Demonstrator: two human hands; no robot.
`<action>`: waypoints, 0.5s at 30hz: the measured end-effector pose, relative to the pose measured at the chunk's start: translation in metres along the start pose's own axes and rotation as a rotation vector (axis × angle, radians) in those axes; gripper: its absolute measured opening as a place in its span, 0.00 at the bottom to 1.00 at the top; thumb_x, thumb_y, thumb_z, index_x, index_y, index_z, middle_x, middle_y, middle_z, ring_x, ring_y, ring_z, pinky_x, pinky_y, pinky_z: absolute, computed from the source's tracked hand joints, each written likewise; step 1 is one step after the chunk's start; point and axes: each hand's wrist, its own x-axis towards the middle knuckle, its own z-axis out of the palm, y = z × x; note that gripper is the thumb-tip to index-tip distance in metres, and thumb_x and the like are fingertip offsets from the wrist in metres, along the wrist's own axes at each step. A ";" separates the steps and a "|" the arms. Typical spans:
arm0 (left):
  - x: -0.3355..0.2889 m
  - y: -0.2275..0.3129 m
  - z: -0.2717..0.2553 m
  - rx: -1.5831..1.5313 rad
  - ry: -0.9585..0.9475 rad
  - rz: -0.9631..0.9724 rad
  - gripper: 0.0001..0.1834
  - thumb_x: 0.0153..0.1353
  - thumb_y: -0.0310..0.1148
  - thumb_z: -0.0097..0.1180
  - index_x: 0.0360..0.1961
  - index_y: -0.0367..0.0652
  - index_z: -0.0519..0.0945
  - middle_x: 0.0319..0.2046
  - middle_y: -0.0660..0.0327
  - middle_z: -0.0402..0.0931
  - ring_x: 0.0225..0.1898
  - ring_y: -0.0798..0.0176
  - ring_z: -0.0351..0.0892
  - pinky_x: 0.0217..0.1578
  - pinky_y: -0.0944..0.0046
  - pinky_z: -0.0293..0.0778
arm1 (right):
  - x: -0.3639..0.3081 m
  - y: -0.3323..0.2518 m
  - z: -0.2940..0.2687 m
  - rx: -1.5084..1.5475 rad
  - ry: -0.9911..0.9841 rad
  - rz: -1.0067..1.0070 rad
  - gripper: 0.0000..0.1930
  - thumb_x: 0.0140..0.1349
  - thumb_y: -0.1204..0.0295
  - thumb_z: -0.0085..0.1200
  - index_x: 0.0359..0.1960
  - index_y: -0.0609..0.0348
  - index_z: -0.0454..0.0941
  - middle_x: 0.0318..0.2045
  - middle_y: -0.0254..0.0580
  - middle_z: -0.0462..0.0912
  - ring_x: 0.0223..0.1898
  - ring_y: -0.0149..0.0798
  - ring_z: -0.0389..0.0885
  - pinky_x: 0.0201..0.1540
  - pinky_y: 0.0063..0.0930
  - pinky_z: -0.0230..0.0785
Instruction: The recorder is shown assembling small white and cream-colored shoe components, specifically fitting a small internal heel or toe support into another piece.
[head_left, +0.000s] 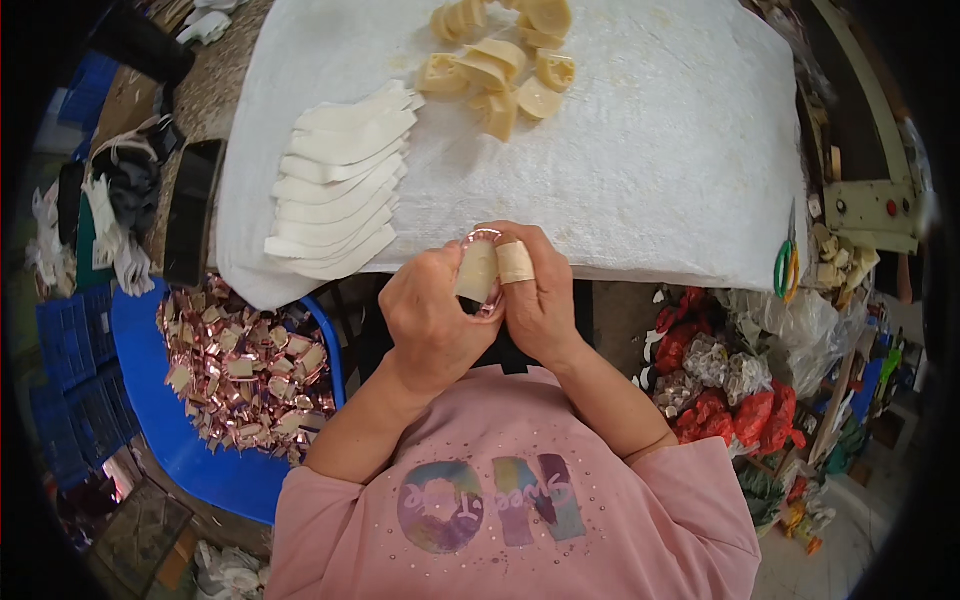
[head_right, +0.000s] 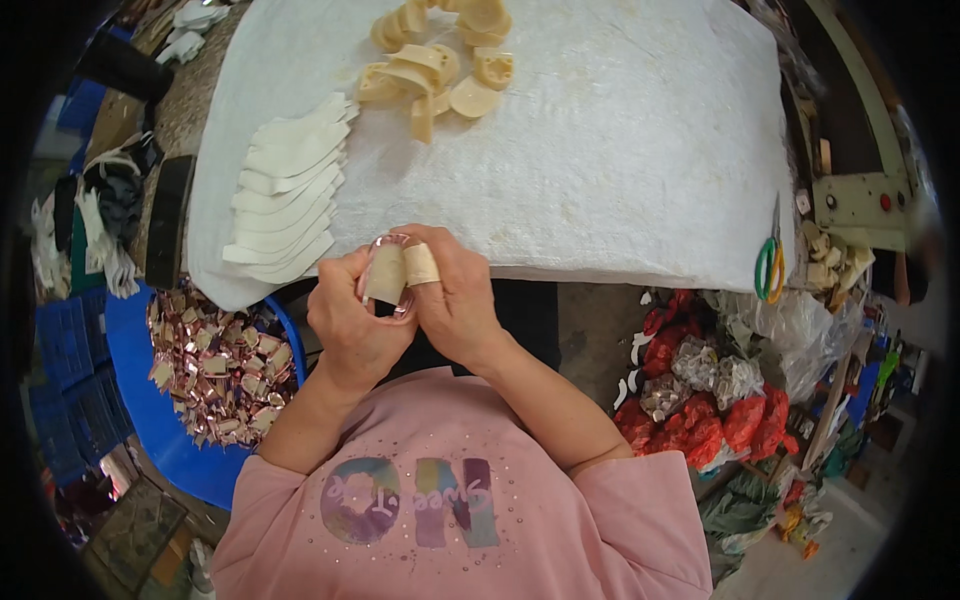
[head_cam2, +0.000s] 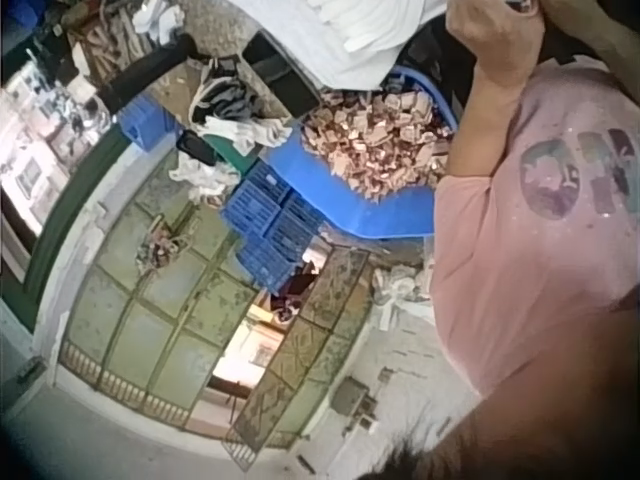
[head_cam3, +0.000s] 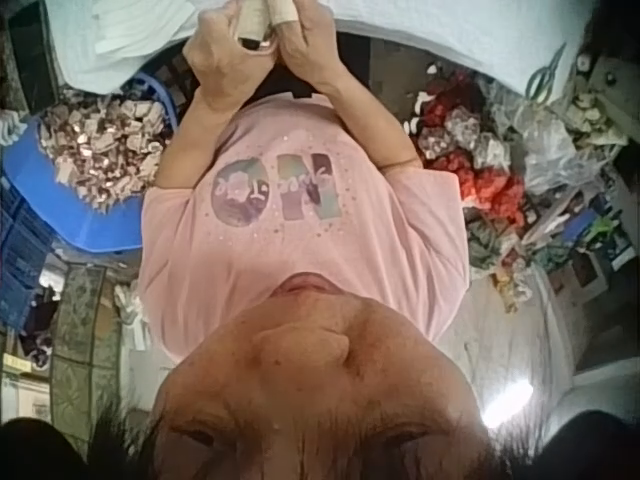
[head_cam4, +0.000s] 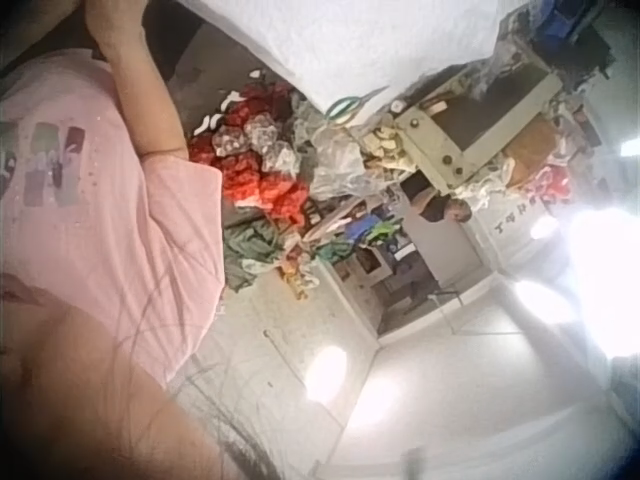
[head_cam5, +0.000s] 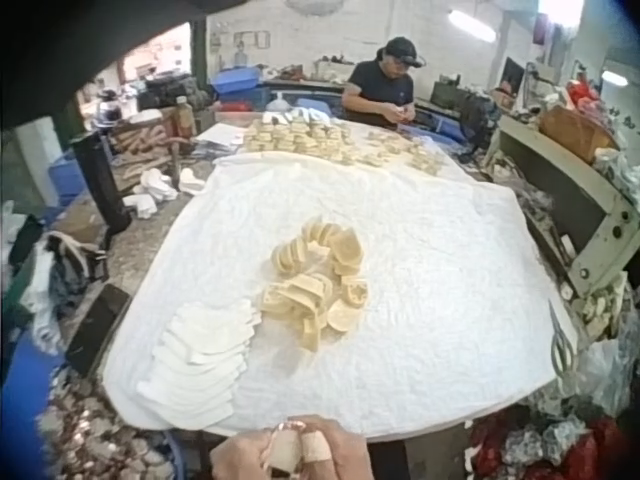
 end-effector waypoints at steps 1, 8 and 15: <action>-0.001 -0.003 0.000 0.002 -0.004 0.020 0.22 0.37 0.27 0.70 0.33 0.35 0.72 0.22 0.55 0.72 0.20 0.56 0.75 0.22 0.63 0.72 | 0.002 0.001 0.000 0.004 -0.015 -0.001 0.14 0.68 0.68 0.40 0.46 0.64 0.73 0.40 0.43 0.79 0.39 0.33 0.77 0.44 0.25 0.68; -0.003 -0.029 -0.031 0.081 -0.011 -0.067 0.26 0.39 0.25 0.71 0.38 0.34 0.70 0.28 0.56 0.77 0.25 0.64 0.79 0.25 0.69 0.74 | 0.025 0.013 -0.004 0.327 -0.186 -0.005 0.17 0.69 0.65 0.41 0.52 0.62 0.71 0.36 0.37 0.76 0.36 0.28 0.73 0.42 0.22 0.66; -0.022 -0.077 -0.095 0.243 0.169 -0.213 0.24 0.44 0.24 0.63 0.45 0.34 0.73 0.35 0.53 0.74 0.36 0.56 0.76 0.38 0.64 0.72 | 0.050 -0.003 0.006 0.094 -0.204 -0.135 0.13 0.64 0.75 0.47 0.49 0.62 0.72 0.34 0.39 0.76 0.36 0.30 0.73 0.40 0.24 0.67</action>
